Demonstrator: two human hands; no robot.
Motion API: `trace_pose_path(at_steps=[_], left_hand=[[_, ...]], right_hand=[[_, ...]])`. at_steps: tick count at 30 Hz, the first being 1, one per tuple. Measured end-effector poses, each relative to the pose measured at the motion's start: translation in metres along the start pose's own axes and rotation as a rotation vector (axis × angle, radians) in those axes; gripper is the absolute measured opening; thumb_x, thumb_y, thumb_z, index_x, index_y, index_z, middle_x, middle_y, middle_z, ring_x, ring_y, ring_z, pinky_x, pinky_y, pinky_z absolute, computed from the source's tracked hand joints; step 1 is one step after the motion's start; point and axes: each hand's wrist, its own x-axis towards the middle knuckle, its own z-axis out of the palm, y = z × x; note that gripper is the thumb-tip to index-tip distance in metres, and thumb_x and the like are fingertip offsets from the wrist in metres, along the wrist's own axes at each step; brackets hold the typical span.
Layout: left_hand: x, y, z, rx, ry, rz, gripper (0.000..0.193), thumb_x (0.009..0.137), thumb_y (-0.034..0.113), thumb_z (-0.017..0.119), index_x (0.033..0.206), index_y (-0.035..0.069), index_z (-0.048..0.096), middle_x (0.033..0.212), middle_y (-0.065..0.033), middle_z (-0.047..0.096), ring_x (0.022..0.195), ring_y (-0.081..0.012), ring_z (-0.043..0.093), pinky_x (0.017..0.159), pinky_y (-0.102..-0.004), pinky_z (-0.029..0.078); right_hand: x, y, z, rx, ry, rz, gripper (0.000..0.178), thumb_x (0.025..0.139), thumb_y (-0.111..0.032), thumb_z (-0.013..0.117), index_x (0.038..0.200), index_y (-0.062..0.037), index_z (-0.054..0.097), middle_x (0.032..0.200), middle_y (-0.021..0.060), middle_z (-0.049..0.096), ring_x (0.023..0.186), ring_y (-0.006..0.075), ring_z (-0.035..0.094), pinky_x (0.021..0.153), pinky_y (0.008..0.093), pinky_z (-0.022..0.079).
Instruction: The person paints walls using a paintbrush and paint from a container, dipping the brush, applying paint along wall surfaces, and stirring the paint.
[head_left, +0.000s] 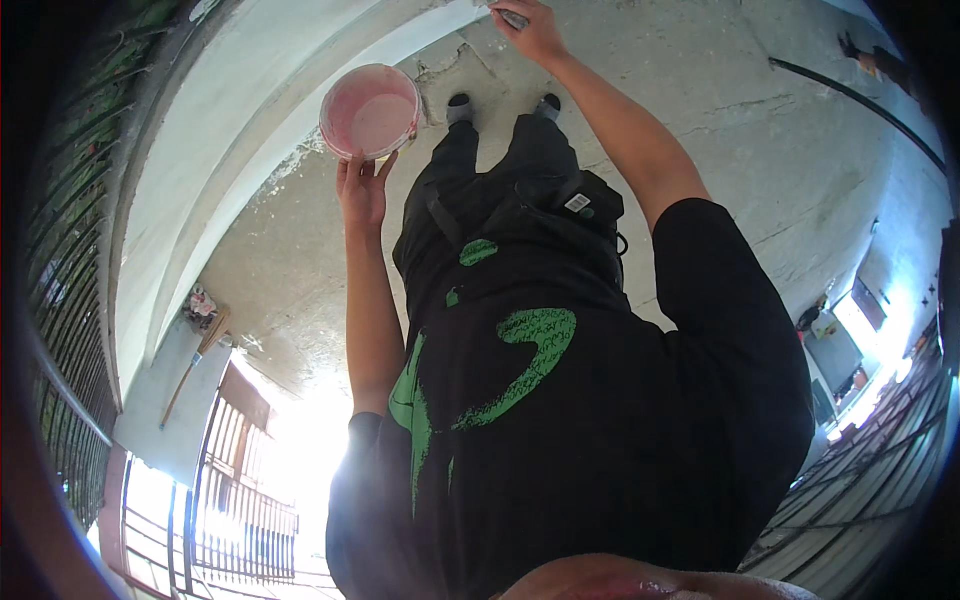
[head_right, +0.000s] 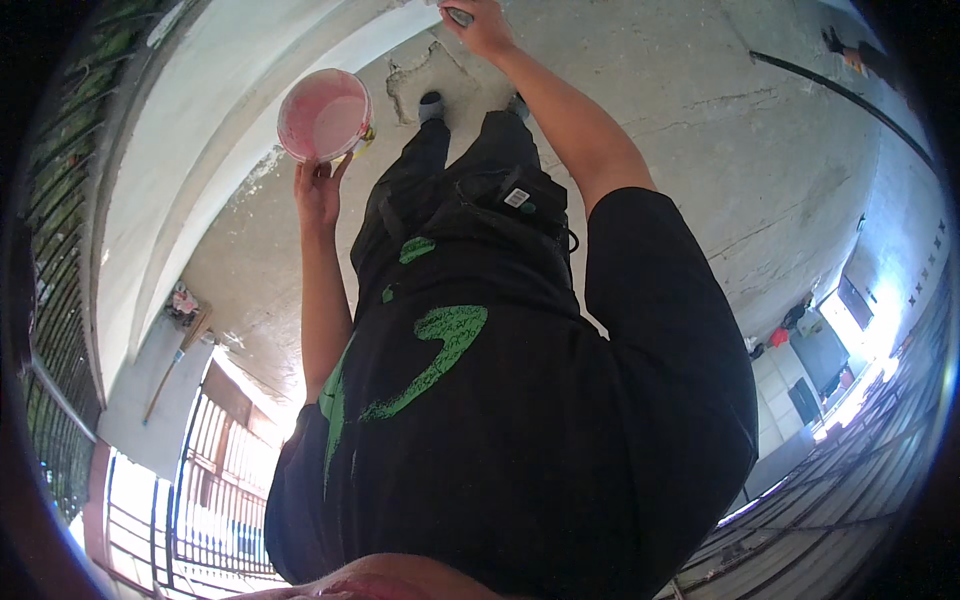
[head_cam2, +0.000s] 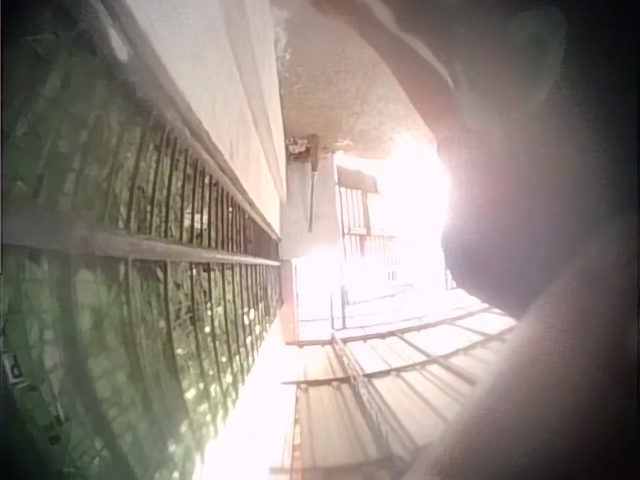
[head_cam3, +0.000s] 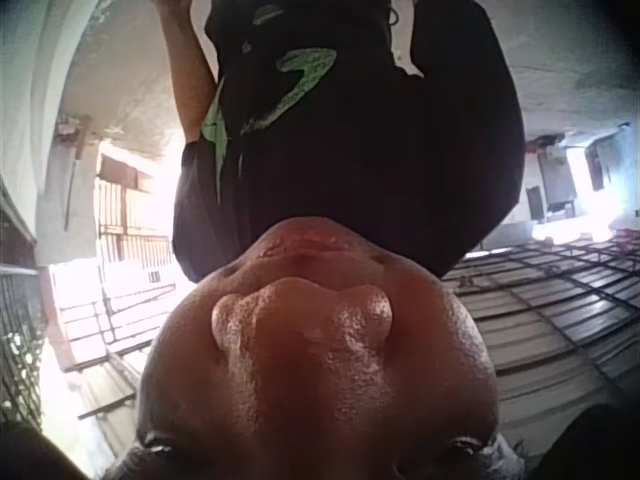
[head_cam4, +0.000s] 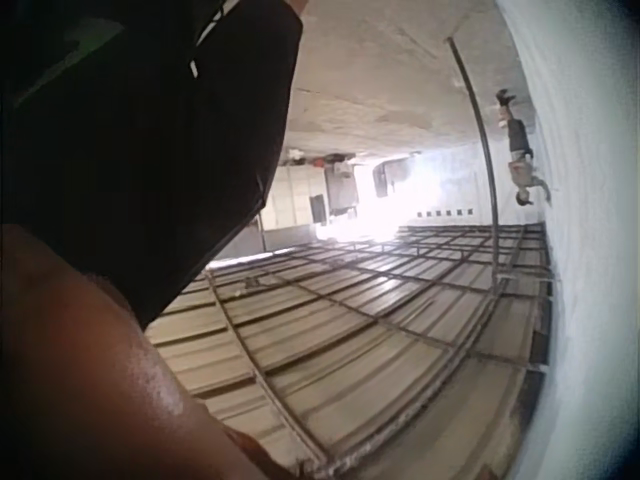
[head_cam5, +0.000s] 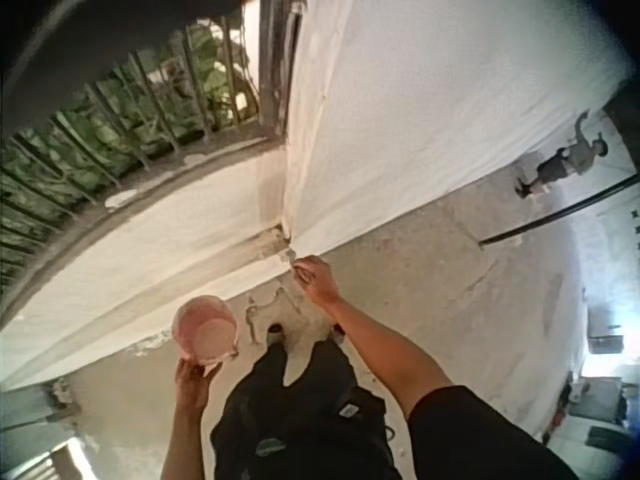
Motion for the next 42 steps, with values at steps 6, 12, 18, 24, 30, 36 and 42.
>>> trace_pose_path(at_steps=[6, 12, 18, 24, 30, 36, 42], left_hand=[[0.009, -0.005, 0.004, -0.028, 0.008, 0.030, 0.028, 0.102, 0.010, 0.060, 0.130, 0.006, 0.055, 0.123, -0.0092, 0.064, 0.115, -0.0219, 0.063, 0.110, -0.0674, 0.049], [0.028, 0.011, 0.006, 0.036, 0.052, 0.086, 0.033, 0.100, 0.013, 0.061, 0.130, 0.000, 0.056, 0.132, -0.0143, 0.061, 0.126, -0.0296, 0.059, 0.116, -0.0687, 0.043], [0.031, 0.015, 0.009, -0.008, 0.073, 0.079, 0.036, 0.100, 0.013, 0.060, 0.132, -0.001, 0.054, 0.134, -0.0165, 0.059, 0.132, -0.0311, 0.055, 0.117, -0.0661, 0.043], [0.023, -0.001, -0.023, -0.010, 0.131, 0.049, 0.036, 0.101, 0.008, 0.058, 0.136, 0.003, 0.051, 0.132, -0.0146, 0.059, 0.124, -0.0305, 0.059, 0.112, -0.0596, 0.051], [0.022, -0.027, -0.039, 0.037, 0.175, -0.022, 0.029, 0.101, 0.004, 0.058, 0.129, 0.002, 0.050, 0.128, -0.0134, 0.059, 0.117, -0.0281, 0.062, 0.109, -0.0550, 0.054], [0.012, -0.037, -0.044, 0.034, 0.195, -0.052, 0.025, 0.101, 0.004, 0.058, 0.124, 0.001, 0.050, 0.124, -0.0143, 0.059, 0.116, -0.0289, 0.063, 0.110, -0.0536, 0.053], [0.023, -0.027, -0.017, 0.022, 0.117, -0.048, 0.025, 0.101, 0.004, 0.057, 0.124, 0.000, 0.050, 0.125, -0.0154, 0.058, 0.118, -0.0299, 0.062, 0.109, -0.0530, 0.053]], right_hand=[[0.003, -0.008, -0.013, -0.279, 0.125, -0.419, 0.017, 0.090, -0.011, 0.078, 0.108, -0.0089, 0.079, 0.104, 0.0103, 0.077, 0.098, 0.0275, 0.075, 0.086, 0.0360, 0.059], [0.005, -0.012, -0.007, -0.233, 0.191, -0.478, 0.017, 0.089, -0.011, 0.078, 0.105, -0.0119, 0.079, 0.107, 0.0134, 0.076, 0.100, 0.0321, 0.074, 0.084, 0.0404, 0.060], [0.002, 0.005, -0.010, -0.280, 0.113, -0.402, 0.017, 0.088, -0.009, 0.078, 0.105, -0.0101, 0.078, 0.106, 0.0148, 0.075, 0.098, 0.0341, 0.074, 0.083, 0.0414, 0.060], [0.004, -0.016, -0.010, -0.218, 0.111, -0.378, 0.016, 0.089, -0.009, 0.077, 0.105, -0.0095, 0.078, 0.105, 0.0151, 0.075, 0.096, 0.0325, 0.074, 0.082, 0.0395, 0.060], [0.008, -0.008, -0.012, -0.271, 0.088, -0.409, 0.016, 0.089, -0.009, 0.078, 0.105, -0.0096, 0.078, 0.102, 0.0126, 0.076, 0.095, 0.0312, 0.075, 0.081, 0.0388, 0.060], [0.007, -0.024, -0.004, -0.232, -0.010, -0.436, 0.019, 0.090, -0.010, 0.076, 0.109, -0.0092, 0.077, 0.107, 0.0129, 0.074, 0.098, 0.0322, 0.074, 0.082, 0.0400, 0.060], [0.028, -0.011, -0.021, -0.349, 0.048, -0.459, 0.018, 0.090, -0.011, 0.076, 0.109, -0.0102, 0.077, 0.111, 0.0120, 0.073, 0.100, 0.0311, 0.073, 0.082, 0.0404, 0.060]])
